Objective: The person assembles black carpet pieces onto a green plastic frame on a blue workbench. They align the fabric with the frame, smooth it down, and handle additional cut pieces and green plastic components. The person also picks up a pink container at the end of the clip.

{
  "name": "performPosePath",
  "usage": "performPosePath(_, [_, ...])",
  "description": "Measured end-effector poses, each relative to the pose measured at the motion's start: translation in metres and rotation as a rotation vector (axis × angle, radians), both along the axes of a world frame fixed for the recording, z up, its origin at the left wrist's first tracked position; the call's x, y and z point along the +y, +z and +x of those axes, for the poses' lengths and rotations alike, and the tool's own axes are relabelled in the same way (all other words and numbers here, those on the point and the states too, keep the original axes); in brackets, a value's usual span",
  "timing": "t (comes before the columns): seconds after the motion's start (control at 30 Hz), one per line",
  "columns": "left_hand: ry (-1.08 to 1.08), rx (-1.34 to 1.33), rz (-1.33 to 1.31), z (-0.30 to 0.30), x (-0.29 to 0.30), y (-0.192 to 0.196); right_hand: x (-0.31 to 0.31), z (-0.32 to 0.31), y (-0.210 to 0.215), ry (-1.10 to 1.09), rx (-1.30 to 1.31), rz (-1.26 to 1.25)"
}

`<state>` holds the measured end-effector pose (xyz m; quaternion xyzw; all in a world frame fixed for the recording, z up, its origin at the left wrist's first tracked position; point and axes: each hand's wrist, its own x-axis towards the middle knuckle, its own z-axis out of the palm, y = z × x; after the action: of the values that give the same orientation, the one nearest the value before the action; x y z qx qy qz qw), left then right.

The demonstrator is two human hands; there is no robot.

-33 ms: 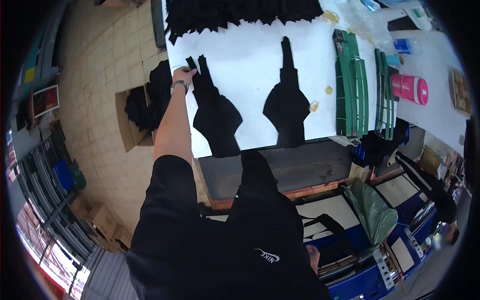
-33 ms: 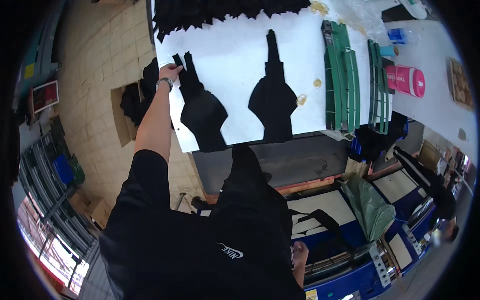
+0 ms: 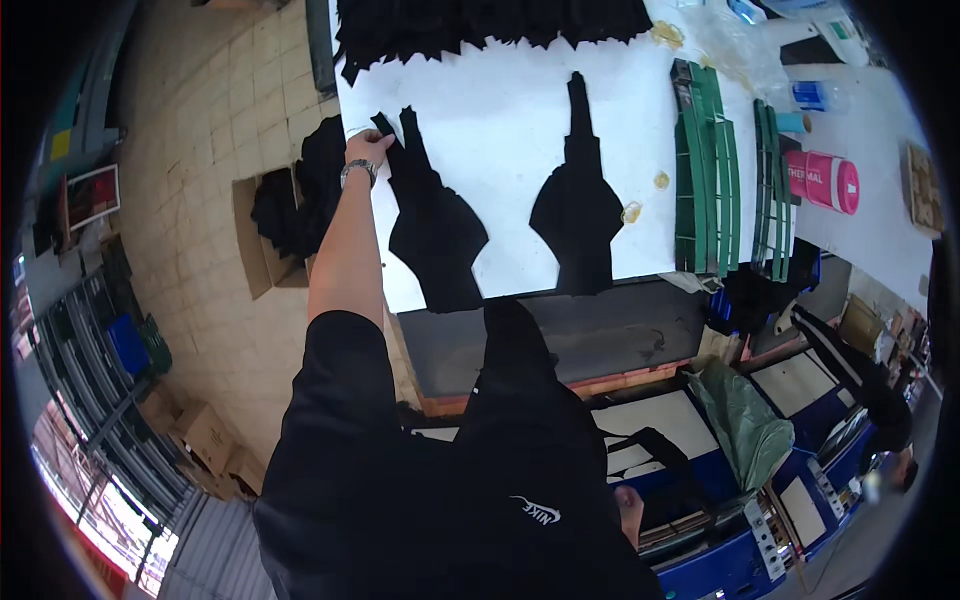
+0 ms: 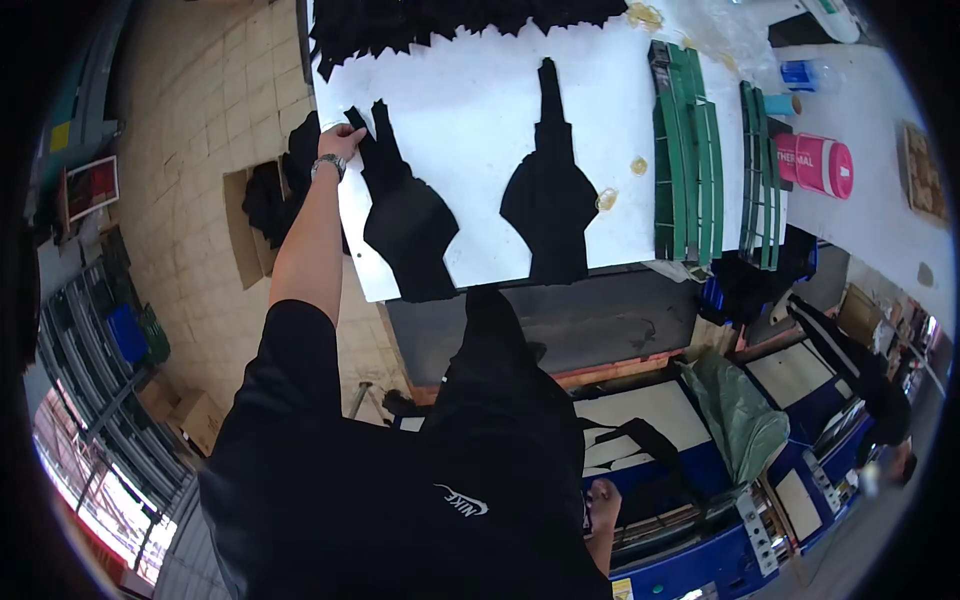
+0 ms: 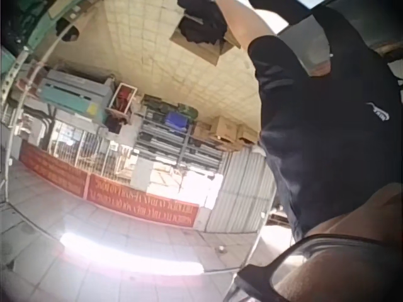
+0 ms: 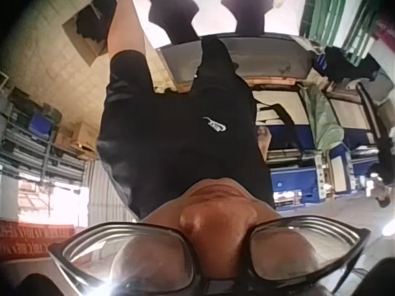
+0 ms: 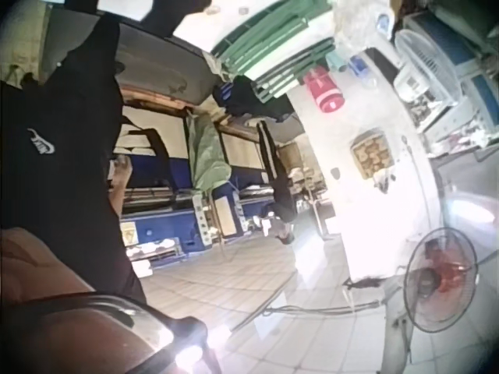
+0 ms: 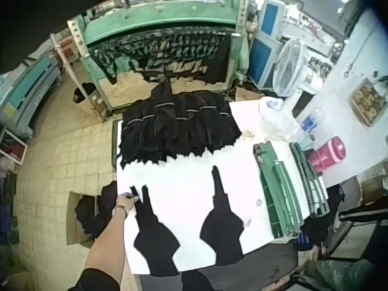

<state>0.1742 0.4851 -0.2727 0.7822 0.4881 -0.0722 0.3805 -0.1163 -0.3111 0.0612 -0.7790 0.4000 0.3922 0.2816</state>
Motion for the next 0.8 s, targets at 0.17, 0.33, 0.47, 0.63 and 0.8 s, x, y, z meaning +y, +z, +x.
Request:
performPosePath(0.17, [0.255, -0.297, -0.323, -0.037, 0.003, -0.004, -0.004, 0.054, -0.01, 0.026, -0.011, -0.033])
performPosePath(0.33, [0.093, -0.098, 0.327, -0.027, -0.012, 0.01, 0.012, 0.077, -0.02, 0.168, -0.065, -0.038])
performPosePath(0.47, [-0.16, -0.063, 0.365, -0.003, -0.027, 0.02, 0.02, 0.086, -0.027, 0.307, -0.076, -0.036])
performPosePath(0.63, [-0.201, 0.117, 0.242, 0.033, -0.044, 0.013, 0.055, 0.091, -0.018, 0.326, -0.138, 0.0])
performPosePath(0.8, [-0.19, 0.054, 0.288, 0.062, -0.067, 0.013, 0.047, 0.073, -0.018, 0.318, -0.139, -0.031])
